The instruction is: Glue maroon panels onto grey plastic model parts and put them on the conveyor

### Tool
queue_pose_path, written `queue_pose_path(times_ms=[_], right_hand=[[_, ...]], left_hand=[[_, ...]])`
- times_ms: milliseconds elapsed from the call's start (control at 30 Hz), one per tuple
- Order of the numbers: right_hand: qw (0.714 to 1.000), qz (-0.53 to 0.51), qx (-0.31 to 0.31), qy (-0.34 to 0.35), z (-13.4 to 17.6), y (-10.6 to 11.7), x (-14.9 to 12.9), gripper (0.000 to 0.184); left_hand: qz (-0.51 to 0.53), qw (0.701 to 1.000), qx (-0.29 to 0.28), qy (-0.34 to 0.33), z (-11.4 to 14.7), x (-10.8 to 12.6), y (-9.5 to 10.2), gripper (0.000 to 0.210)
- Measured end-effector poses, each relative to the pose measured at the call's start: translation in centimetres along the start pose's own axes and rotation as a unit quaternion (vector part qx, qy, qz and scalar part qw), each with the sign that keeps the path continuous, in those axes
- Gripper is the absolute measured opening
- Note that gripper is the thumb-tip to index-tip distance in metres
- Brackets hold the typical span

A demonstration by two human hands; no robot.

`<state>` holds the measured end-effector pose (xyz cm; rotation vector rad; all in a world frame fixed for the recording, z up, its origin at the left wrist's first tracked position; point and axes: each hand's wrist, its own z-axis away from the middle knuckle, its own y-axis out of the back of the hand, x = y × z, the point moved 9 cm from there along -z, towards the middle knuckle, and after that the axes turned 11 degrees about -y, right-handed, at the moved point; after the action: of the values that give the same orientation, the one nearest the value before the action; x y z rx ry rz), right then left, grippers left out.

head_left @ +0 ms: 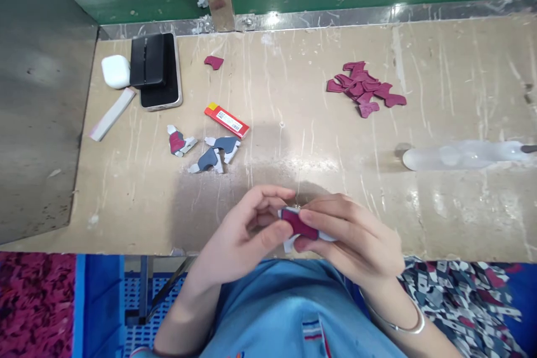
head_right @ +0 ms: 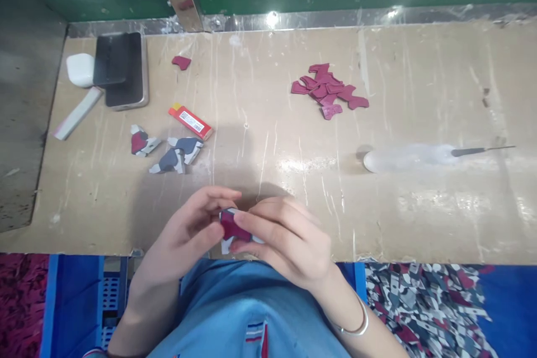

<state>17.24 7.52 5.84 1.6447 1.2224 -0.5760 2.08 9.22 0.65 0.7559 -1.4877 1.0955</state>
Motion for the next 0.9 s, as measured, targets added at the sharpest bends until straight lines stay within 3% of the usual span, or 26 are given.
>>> queue_pose_path(times_ms=[100,233,367,467,700,900], right_hand=[[1.000,0.001,0.010,-0.027,-0.1,0.2,0.4,0.038],[0.998,-0.032,0.034,-0.033,0.2,0.2,0.7,0.041],[0.998,-0.045,0.029,-0.028,-0.1,0.2,0.7,0.042],[0.997,-0.068,0.020,-0.034,-0.5,0.4,0.7,0.042],[0.999,-0.043,0.008,-0.022,-0.9,0.2,0.1,0.010],[0.999,-0.041,-0.007,-0.019,-0.7,0.0,-0.1,0.015]], left_hand=[[-0.107,0.992,-0.023,-0.068,0.5,1.2,-0.3,0.072],[-0.231,0.956,0.019,-0.181,0.7,2.9,-0.5,0.042],[-0.280,0.923,0.041,-0.259,0.6,3.9,-1.0,0.035],[-0.310,0.905,0.050,-0.287,0.5,4.5,-1.2,0.032],[-0.397,0.855,0.059,-0.328,0.6,5.5,-1.6,0.032],[-0.401,0.842,0.005,-0.360,0.5,5.2,-2.9,0.031]])
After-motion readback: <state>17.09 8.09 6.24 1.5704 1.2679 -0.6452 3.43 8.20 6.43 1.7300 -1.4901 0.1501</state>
